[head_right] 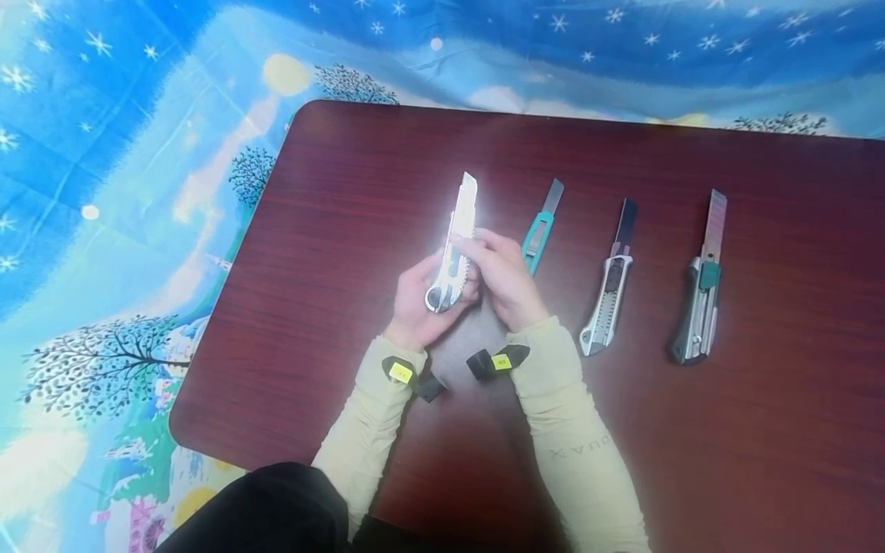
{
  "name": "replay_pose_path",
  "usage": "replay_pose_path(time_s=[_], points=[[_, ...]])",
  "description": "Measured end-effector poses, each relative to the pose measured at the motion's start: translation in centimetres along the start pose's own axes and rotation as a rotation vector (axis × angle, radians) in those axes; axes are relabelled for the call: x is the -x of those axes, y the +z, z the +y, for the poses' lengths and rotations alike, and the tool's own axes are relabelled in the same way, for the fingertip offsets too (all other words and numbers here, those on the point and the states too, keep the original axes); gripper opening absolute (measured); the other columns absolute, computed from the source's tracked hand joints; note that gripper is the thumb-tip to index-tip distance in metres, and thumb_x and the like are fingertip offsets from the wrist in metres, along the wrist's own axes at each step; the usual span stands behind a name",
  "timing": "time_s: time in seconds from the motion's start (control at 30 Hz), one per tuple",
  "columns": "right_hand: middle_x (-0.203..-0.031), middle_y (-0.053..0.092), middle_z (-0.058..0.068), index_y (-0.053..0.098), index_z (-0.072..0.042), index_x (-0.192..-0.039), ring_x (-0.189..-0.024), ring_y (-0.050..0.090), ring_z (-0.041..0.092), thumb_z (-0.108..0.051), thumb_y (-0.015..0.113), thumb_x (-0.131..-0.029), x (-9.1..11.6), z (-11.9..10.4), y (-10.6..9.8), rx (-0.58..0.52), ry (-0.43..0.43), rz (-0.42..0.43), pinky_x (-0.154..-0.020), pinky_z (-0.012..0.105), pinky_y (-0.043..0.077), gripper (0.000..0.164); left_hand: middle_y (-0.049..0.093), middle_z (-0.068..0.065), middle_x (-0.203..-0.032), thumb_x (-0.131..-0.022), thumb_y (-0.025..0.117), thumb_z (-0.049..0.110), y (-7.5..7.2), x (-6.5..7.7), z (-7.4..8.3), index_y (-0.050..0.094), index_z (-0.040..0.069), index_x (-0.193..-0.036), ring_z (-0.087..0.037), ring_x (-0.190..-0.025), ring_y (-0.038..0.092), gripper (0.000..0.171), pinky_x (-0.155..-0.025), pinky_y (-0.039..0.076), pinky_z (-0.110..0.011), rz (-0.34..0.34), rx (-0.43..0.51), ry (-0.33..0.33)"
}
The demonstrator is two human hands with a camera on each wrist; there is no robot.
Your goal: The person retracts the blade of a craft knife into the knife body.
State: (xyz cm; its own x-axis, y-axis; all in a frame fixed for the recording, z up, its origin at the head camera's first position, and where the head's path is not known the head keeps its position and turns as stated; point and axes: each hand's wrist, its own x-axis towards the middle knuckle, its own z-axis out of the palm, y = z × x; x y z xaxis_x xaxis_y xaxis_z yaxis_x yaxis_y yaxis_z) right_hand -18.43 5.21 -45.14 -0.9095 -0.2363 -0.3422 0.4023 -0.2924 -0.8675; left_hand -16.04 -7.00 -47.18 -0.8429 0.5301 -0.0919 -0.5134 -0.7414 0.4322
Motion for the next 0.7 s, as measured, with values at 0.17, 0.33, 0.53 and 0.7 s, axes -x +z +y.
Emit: replay_pose_path(time_s=[0.17,0.33,0.53,0.7], points=[[-0.102,0.067,0.009,0.057,0.001,-0.113,-0.085,0.061,0.012,-0.035,0.068,-0.078,-0.4,0.3,-0.7,0.021,0.008,0.009,-0.072,0.023,0.046,0.052,0.049,-0.010,-0.089,-0.095,0.029,0.023,-0.1,0.1,0.1,0.041,0.009,-0.121,-0.014,-0.070,0.045,0.032,-0.061,0.038,-0.020,-0.056,0.019,0.004],[-0.066,0.063,-0.003,0.061,-0.006,-0.094,-0.056,0.054,0.009,-0.040,0.064,-0.080,0.2,0.0,0.1,0.056,0.002,0.033,-0.049,0.023,0.045,0.037,0.050,-0.008,-0.086,-0.096,0.025,0.025,0.0,0.1,0.1,0.042,0.010,-0.119,-0.013,-0.068,0.044,0.032,-0.060,0.037,-0.019,-0.038,-0.006,0.031],[-0.055,0.054,-0.007,0.064,-0.010,-0.083,-0.057,0.050,0.007,-0.034,0.066,-0.080,0.3,0.2,0.6,0.113,-0.013,0.089,-0.051,0.021,0.041,0.024,0.048,-0.006,-0.077,-0.097,0.020,0.025,0.0,0.1,0.0,0.044,0.010,-0.116,-0.012,-0.060,0.041,0.034,-0.054,0.033,-0.019,0.004,-0.072,0.054],[-0.079,0.070,-0.001,0.062,0.001,-0.099,-0.075,0.059,0.009,-0.029,0.067,-0.080,0.2,0.4,0.8,0.044,-0.013,0.076,-0.062,0.020,0.044,0.036,0.047,-0.005,-0.074,-0.097,0.017,0.024,0.1,0.1,-0.1,0.045,0.011,-0.113,-0.011,-0.057,0.039,0.035,-0.051,0.031,-0.019,0.025,-0.081,0.067]])
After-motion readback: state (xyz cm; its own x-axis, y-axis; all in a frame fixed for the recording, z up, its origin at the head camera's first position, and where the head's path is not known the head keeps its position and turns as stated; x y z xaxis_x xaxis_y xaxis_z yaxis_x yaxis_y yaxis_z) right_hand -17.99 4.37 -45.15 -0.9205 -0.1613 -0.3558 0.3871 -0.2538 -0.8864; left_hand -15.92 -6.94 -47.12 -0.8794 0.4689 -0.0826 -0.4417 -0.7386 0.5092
